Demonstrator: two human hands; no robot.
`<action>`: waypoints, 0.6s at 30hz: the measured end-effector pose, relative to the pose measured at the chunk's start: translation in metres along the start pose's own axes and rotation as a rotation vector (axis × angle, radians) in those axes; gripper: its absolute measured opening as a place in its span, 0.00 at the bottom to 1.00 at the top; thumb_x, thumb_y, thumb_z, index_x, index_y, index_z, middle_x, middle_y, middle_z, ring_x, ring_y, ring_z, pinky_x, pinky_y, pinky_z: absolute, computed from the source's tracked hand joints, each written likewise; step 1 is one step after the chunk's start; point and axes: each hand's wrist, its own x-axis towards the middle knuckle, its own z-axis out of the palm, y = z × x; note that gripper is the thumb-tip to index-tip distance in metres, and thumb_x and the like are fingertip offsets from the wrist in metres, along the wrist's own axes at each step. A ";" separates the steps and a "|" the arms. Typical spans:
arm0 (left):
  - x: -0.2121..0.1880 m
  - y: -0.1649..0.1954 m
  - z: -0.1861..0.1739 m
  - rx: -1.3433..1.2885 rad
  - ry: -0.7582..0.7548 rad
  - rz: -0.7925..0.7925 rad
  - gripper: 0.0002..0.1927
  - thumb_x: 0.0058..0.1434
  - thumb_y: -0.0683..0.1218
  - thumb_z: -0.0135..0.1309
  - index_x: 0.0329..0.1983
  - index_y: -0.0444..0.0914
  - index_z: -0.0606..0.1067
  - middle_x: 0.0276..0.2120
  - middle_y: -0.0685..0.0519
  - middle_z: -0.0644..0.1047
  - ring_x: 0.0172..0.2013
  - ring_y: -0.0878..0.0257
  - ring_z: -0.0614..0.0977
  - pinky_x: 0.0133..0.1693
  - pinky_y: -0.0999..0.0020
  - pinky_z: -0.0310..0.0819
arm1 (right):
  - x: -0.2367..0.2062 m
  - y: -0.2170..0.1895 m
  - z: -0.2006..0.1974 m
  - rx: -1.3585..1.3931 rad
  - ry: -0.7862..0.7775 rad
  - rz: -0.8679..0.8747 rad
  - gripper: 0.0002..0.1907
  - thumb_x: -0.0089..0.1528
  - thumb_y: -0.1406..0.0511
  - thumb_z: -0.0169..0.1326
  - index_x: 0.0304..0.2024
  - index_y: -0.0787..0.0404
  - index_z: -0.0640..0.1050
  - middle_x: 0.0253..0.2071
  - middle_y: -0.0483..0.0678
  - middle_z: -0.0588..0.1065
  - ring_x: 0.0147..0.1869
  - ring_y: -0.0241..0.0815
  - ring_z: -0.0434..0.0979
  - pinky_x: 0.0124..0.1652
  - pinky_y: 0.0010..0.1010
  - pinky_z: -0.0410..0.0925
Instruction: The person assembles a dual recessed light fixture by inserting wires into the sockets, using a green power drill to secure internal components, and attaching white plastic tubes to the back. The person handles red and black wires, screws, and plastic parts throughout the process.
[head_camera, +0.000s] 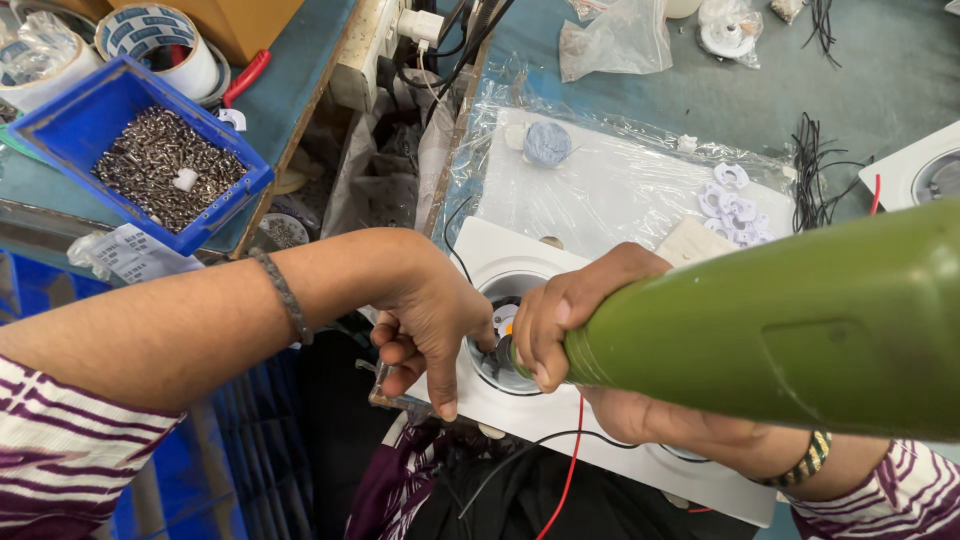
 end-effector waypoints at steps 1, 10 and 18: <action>0.001 0.000 0.000 0.002 0.001 0.001 0.62 0.47 0.53 0.69 0.78 0.38 0.45 0.19 0.46 0.81 0.12 0.64 0.73 0.18 0.69 0.63 | -0.001 0.002 -0.001 0.000 -0.030 -0.014 0.31 0.65 0.43 0.57 0.51 0.62 0.72 0.37 0.56 0.75 0.45 0.49 0.72 0.47 0.44 0.64; 0.001 0.000 0.000 -0.019 -0.009 0.026 0.61 0.47 0.54 0.70 0.77 0.36 0.47 0.19 0.45 0.81 0.13 0.64 0.74 0.19 0.69 0.64 | -0.008 0.007 -0.010 -0.069 0.067 0.153 0.33 0.60 0.40 0.60 0.44 0.62 0.71 0.31 0.57 0.75 0.40 0.53 0.73 0.46 0.50 0.66; -0.002 -0.006 0.006 -0.072 0.016 0.062 0.56 0.47 0.54 0.68 0.75 0.36 0.53 0.19 0.45 0.81 0.11 0.65 0.73 0.18 0.70 0.63 | -0.012 0.020 -0.008 0.043 0.118 -0.061 0.47 0.49 0.30 0.61 0.45 0.64 0.73 0.28 0.56 0.76 0.34 0.50 0.73 0.38 0.45 0.66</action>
